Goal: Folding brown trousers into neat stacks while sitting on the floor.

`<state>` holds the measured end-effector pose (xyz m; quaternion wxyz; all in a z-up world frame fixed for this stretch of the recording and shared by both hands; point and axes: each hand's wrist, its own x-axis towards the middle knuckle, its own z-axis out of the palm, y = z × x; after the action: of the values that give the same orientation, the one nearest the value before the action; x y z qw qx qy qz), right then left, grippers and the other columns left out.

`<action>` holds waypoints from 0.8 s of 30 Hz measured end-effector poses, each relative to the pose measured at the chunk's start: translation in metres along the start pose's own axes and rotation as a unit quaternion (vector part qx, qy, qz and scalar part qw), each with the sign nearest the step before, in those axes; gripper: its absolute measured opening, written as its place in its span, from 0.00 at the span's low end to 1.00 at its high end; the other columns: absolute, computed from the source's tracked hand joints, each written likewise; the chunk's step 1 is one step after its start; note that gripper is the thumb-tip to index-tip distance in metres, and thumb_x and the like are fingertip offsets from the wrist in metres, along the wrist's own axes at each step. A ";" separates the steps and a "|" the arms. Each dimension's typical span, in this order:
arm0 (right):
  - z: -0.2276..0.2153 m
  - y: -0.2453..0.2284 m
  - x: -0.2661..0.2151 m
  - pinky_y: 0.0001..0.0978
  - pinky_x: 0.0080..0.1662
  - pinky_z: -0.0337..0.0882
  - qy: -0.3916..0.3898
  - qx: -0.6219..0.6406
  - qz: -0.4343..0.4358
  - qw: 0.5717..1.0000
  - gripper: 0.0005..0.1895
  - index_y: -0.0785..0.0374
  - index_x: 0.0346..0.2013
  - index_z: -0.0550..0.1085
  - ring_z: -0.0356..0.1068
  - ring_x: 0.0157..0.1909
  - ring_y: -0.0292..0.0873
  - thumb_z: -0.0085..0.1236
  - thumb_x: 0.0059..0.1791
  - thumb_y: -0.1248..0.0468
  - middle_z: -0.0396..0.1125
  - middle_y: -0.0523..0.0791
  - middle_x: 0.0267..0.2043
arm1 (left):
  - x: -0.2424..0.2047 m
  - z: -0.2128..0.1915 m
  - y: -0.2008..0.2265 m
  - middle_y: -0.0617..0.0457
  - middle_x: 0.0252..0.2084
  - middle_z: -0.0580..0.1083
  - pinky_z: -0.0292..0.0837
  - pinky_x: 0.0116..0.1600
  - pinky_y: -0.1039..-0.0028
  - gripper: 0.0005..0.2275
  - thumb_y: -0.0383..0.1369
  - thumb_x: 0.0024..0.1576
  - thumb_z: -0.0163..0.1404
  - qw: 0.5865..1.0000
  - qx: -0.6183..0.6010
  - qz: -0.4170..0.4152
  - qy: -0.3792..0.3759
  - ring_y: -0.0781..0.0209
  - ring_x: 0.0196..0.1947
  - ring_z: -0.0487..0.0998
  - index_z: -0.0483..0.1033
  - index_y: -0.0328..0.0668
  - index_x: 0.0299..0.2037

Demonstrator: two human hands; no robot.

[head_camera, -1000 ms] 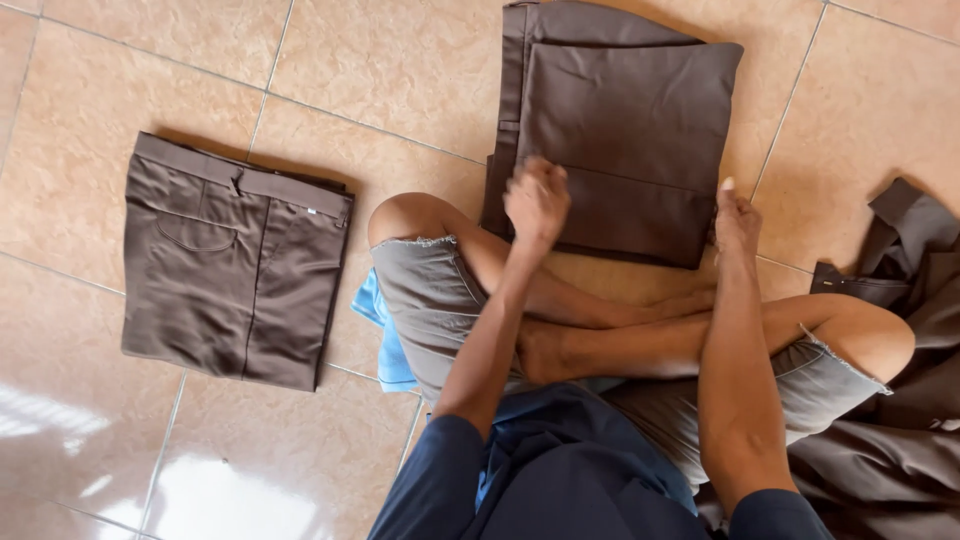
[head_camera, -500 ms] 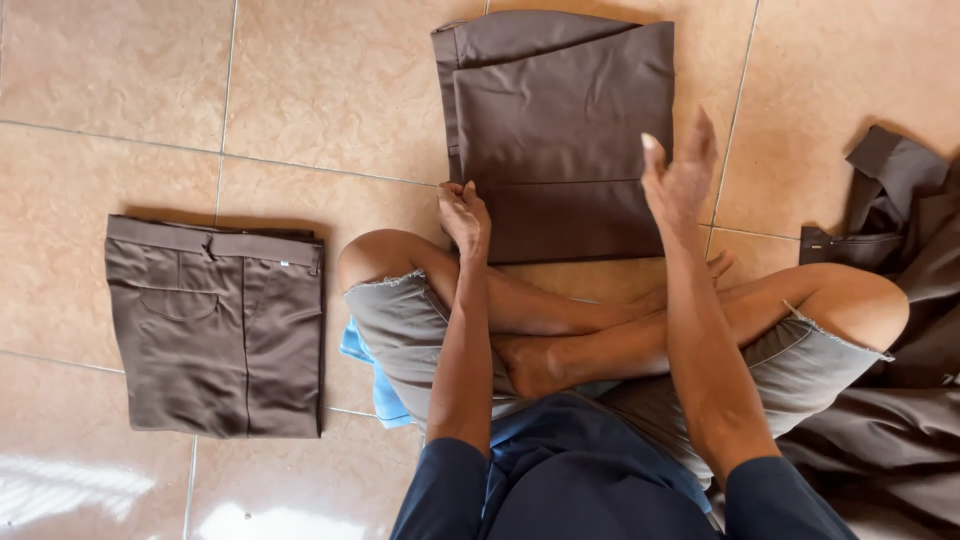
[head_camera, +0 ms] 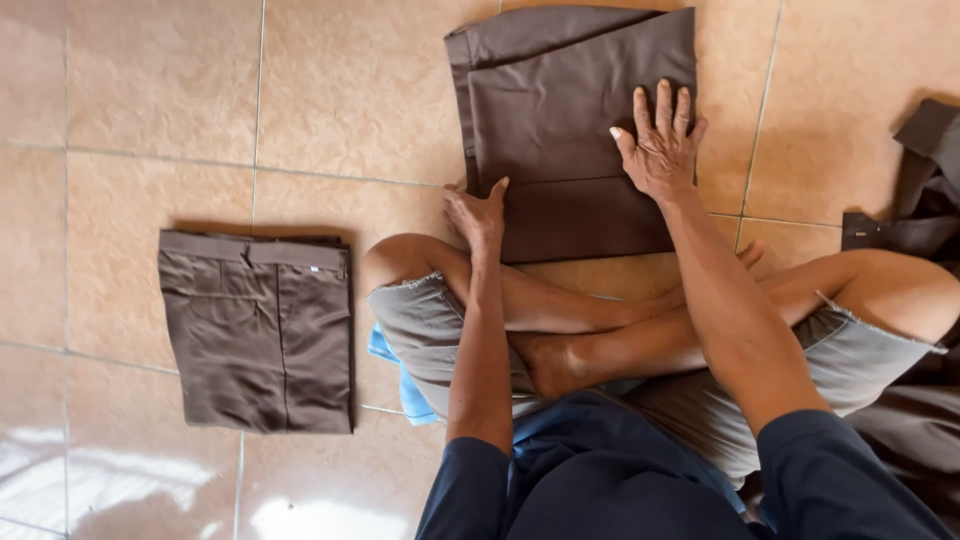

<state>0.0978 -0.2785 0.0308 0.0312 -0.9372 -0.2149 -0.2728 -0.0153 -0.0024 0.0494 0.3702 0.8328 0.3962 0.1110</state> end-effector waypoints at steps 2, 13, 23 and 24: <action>0.014 0.005 -0.009 0.65 0.56 0.58 -0.038 0.026 0.016 0.999 0.34 0.60 0.74 0.68 0.45 0.74 0.62 0.55 0.61 0.42 0.44 0.53 0.78 | 0.015 -0.006 -0.001 0.41 0.33 0.77 0.78 0.48 0.59 0.28 0.47 0.44 0.70 0.995 0.029 -0.059 -0.068 0.44 0.33 0.80 0.72 0.30 0.41; -0.050 -0.030 0.051 0.69 0.52 0.52 -0.227 0.286 0.344 0.865 0.41 0.65 0.48 0.69 0.54 0.55 0.65 0.21 0.54 0.32 0.58 0.57 0.52 | -0.010 -0.086 0.112 0.53 0.24 0.74 0.71 0.32 0.68 0.10 0.28 0.47 0.57 0.940 -0.093 0.287 -0.156 0.57 0.20 0.70 0.72 0.40 0.37; -0.139 -0.043 0.138 0.42 0.55 0.58 -0.032 0.766 0.380 0.518 0.49 0.69 0.69 0.53 0.52 0.60 0.53 0.27 0.47 0.34 0.51 0.56 0.68 | -0.094 -0.184 0.265 0.45 0.48 0.79 0.83 0.41 0.68 0.10 0.22 0.52 0.61 0.750 0.175 0.633 0.079 0.58 0.29 0.82 0.73 0.41 0.38; -0.135 -0.033 0.139 0.40 0.51 0.61 -0.010 0.786 0.384 0.484 0.48 0.69 0.68 0.54 0.56 0.57 0.51 0.29 0.46 0.35 0.54 0.56 0.66 | -0.104 -0.183 0.269 0.45 0.48 0.79 0.83 0.41 0.68 0.10 0.22 0.52 0.61 0.751 0.178 0.630 0.081 0.58 0.29 0.82 0.73 0.41 0.38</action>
<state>0.1222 -0.2192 0.2161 0.8546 -0.5144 0.0407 0.0582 -0.0164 -0.0935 0.3788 0.0281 0.9323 -0.1774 0.3140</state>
